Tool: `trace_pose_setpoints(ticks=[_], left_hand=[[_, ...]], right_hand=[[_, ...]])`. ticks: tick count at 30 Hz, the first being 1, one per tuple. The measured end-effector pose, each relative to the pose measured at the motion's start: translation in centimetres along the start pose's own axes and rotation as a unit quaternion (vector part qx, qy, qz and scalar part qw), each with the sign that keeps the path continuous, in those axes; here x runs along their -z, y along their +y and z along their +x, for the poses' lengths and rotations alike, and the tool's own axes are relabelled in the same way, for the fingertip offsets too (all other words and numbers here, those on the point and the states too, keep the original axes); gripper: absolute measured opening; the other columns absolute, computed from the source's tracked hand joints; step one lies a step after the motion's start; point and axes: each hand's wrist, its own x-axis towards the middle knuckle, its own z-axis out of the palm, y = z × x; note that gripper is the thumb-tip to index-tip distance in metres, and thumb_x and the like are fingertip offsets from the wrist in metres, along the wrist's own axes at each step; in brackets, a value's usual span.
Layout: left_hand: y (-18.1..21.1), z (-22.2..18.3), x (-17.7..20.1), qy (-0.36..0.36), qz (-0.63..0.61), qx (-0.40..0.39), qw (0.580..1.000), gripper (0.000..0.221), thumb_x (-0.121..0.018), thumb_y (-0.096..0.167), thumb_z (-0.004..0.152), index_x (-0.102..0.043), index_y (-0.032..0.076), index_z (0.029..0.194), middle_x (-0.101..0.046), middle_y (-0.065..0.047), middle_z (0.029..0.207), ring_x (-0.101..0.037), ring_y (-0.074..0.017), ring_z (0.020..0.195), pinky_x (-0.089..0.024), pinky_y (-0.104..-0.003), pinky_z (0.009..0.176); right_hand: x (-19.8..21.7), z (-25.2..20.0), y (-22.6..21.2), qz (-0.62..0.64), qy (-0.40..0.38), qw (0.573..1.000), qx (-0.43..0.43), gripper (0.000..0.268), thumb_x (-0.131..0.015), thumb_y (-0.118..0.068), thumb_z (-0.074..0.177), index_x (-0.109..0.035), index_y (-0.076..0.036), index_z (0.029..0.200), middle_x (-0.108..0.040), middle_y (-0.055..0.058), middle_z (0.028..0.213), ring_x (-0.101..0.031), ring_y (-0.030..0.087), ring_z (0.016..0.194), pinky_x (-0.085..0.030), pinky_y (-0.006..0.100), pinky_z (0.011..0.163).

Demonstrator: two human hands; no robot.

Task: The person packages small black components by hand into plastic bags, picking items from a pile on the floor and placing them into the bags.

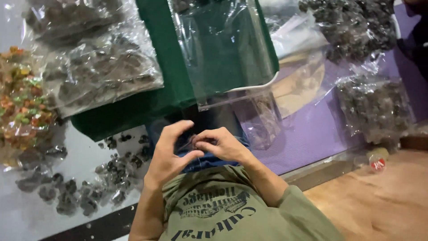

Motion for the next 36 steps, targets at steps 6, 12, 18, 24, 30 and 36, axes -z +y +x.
trace_pose_setpoints(ticks=[6,12,18,24,30,36], left_hand=[[-2.6,-1.6,-3.6,0.048,-0.212,0.118,0.969,0.035,-0.084,0.008,0.085,-0.074,0.005,0.119,-0.074,-0.011,0.109,-0.074,-0.0226,0.092,-0.063,-0.036,0.084],[-3.8,-2.1,-5.0,0.140,-0.305,0.102,0.936,0.014,-0.073,-0.005,0.091,-0.076,-0.004,0.106,-0.073,-0.018,0.099,-0.074,-0.0239,0.089,-0.062,-0.037,0.082],[-3.1,-1.5,-4.4,0.180,-0.310,0.053,0.932,0.024,-0.062,-0.017,0.090,-0.077,0.001,0.090,-0.071,-0.020,0.101,-0.065,-0.0195,0.083,-0.058,-0.035,0.080],[-2.3,-0.8,-4.0,0.149,-0.283,0.013,0.947,0.023,-0.055,0.001,0.099,-0.078,0.003,0.095,-0.075,-0.019,0.108,-0.071,-0.0240,0.091,-0.057,-0.039,0.083],[0.0,0.8,-4.1,0.147,-0.268,0.043,0.951,0.012,-0.077,-0.006,0.087,-0.075,-0.001,0.098,-0.077,-0.020,0.111,-0.076,-0.0237,0.095,-0.061,-0.034,0.078],[1.7,3.7,-4.3,0.113,-0.180,-0.043,0.976,0.018,-0.079,-0.002,0.087,-0.078,0.009,0.101,-0.078,-0.011,0.113,-0.077,-0.0286,0.099,-0.062,-0.037,0.085]], right_hand=[[-0.3,-0.4,1.8,0.105,0.124,0.986,0.042,0.009,-0.075,-0.006,0.095,-0.080,-0.008,0.103,-0.075,0.008,0.093,-0.063,0.011,0.071,-0.055,0.025,0.062],[-1.3,-0.5,2.9,0.180,0.129,0.973,0.068,0.012,-0.067,-0.004,0.100,-0.077,-0.002,0.106,-0.073,0.012,0.099,-0.062,0.013,0.077,-0.054,0.027,0.063],[-1.2,-0.1,2.4,0.212,0.119,0.967,0.076,0.037,-0.050,0.017,0.088,-0.079,0.001,0.103,-0.073,0.020,0.102,-0.065,0.022,0.085,-0.055,0.033,0.073],[-0.6,-0.4,2.6,0.211,0.124,0.968,0.059,0.036,-0.047,0.017,0.084,-0.079,0.000,0.089,-0.074,0.023,0.105,-0.067,0.023,0.089,-0.056,0.037,0.079],[0.8,-0.9,2.2,0.293,0.135,0.945,0.062,0.035,-0.055,-0.018,0.088,-0.077,0.008,0.094,-0.070,0.032,0.118,-0.071,0.031,0.100,-0.058,0.038,0.081],[4.3,-3.5,3.6,0.255,0.157,0.954,-0.004,0.010,-0.064,0.011,0.088,-0.073,0.010,0.092,-0.072,0.030,0.110,-0.074,0.030,0.085,-0.065,0.047,0.063]])
